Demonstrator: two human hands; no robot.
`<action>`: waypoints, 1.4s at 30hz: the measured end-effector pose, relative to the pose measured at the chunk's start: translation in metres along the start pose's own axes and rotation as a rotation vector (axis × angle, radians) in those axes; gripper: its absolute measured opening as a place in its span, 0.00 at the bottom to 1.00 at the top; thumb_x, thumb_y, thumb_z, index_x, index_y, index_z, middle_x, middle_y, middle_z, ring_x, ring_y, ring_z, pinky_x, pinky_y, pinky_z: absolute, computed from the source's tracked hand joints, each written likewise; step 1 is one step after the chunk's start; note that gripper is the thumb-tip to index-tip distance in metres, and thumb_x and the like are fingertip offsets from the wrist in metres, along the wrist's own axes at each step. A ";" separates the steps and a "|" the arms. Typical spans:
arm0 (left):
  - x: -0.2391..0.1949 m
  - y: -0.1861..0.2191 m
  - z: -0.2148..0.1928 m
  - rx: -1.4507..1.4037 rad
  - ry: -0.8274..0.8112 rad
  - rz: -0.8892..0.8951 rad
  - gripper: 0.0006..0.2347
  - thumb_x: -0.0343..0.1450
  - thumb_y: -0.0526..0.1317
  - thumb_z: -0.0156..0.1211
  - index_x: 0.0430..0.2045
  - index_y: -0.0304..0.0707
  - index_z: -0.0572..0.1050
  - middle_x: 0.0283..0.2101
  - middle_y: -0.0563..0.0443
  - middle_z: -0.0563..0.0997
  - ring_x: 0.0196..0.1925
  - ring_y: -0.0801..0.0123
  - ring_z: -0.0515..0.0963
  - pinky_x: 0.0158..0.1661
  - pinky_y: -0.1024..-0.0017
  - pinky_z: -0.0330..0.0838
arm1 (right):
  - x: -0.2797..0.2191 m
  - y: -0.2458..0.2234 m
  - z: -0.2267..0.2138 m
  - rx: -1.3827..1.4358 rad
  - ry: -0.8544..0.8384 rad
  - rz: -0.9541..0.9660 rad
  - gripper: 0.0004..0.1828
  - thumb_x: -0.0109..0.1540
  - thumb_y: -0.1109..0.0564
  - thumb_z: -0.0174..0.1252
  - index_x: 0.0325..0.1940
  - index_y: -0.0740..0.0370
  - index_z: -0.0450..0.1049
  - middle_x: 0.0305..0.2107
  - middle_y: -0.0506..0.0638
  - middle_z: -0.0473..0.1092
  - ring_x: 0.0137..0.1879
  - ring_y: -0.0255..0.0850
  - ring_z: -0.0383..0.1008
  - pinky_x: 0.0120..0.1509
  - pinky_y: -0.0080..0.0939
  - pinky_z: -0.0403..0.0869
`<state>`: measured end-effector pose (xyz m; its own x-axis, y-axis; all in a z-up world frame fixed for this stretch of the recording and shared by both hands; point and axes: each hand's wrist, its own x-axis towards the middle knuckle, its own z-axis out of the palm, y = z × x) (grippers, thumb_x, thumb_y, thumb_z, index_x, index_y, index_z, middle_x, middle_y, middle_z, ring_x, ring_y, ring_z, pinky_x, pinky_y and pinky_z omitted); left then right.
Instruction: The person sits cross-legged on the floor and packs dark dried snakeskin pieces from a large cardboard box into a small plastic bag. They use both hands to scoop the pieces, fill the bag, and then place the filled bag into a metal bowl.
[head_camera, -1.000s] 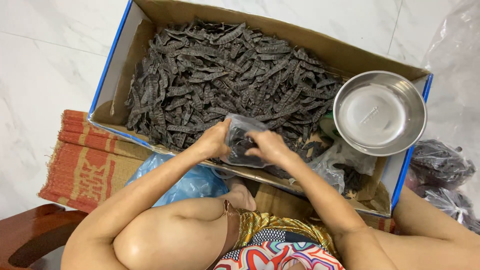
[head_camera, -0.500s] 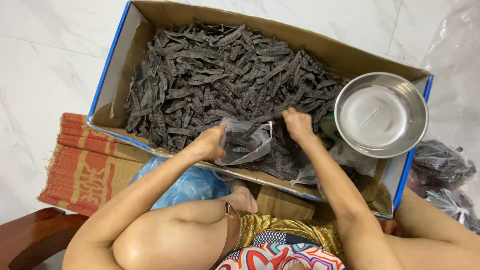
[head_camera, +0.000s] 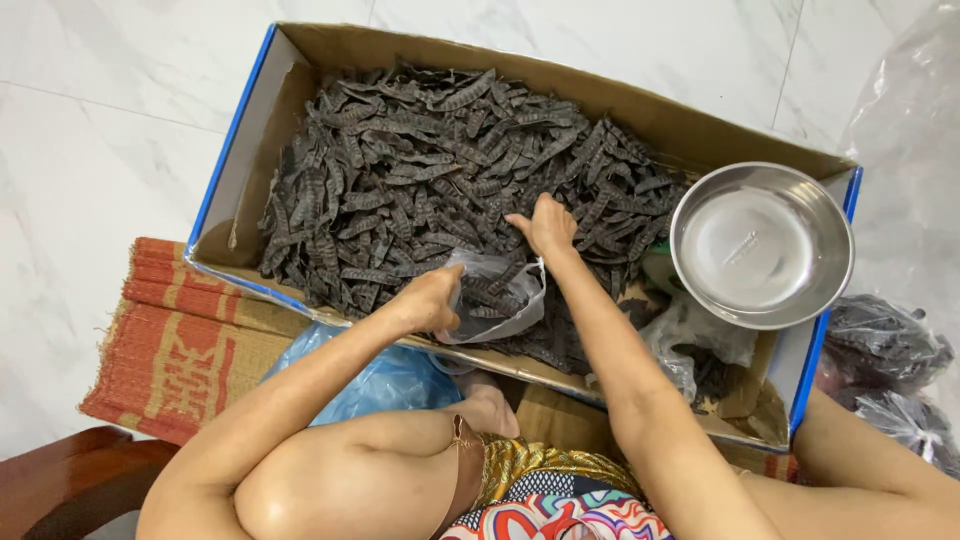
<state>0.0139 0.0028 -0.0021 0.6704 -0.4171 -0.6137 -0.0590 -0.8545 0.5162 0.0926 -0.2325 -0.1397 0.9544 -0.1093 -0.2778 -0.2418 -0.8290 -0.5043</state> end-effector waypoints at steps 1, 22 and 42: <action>-0.002 -0.001 0.001 -0.007 -0.001 -0.006 0.41 0.55 0.33 0.72 0.66 0.23 0.59 0.54 0.27 0.76 0.58 0.45 0.77 0.56 0.62 0.71 | 0.001 -0.001 0.003 -0.028 -0.002 -0.022 0.31 0.55 0.42 0.73 0.42 0.72 0.74 0.38 0.68 0.75 0.48 0.65 0.76 0.50 0.61 0.74; 0.002 -0.008 0.008 -0.071 0.032 0.095 0.42 0.55 0.35 0.71 0.66 0.25 0.59 0.64 0.29 0.69 0.67 0.48 0.70 0.64 0.65 0.65 | 0.110 0.038 0.003 0.217 0.074 0.254 0.37 0.59 0.33 0.69 0.44 0.74 0.77 0.45 0.73 0.73 0.54 0.66 0.74 0.54 0.60 0.72; 0.001 -0.008 0.002 -0.192 0.128 0.016 0.46 0.55 0.35 0.72 0.71 0.29 0.51 0.65 0.35 0.69 0.64 0.49 0.72 0.61 0.65 0.68 | -0.073 -0.025 -0.119 0.742 -0.268 -0.268 0.17 0.56 0.47 0.66 0.41 0.62 0.78 0.34 0.48 0.75 0.34 0.36 0.77 0.38 0.37 0.77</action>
<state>0.0135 0.0088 -0.0077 0.7596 -0.3771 -0.5299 0.0630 -0.7683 0.6370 0.0497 -0.2688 -0.0094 0.9446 0.2529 -0.2095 -0.1544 -0.2209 -0.9630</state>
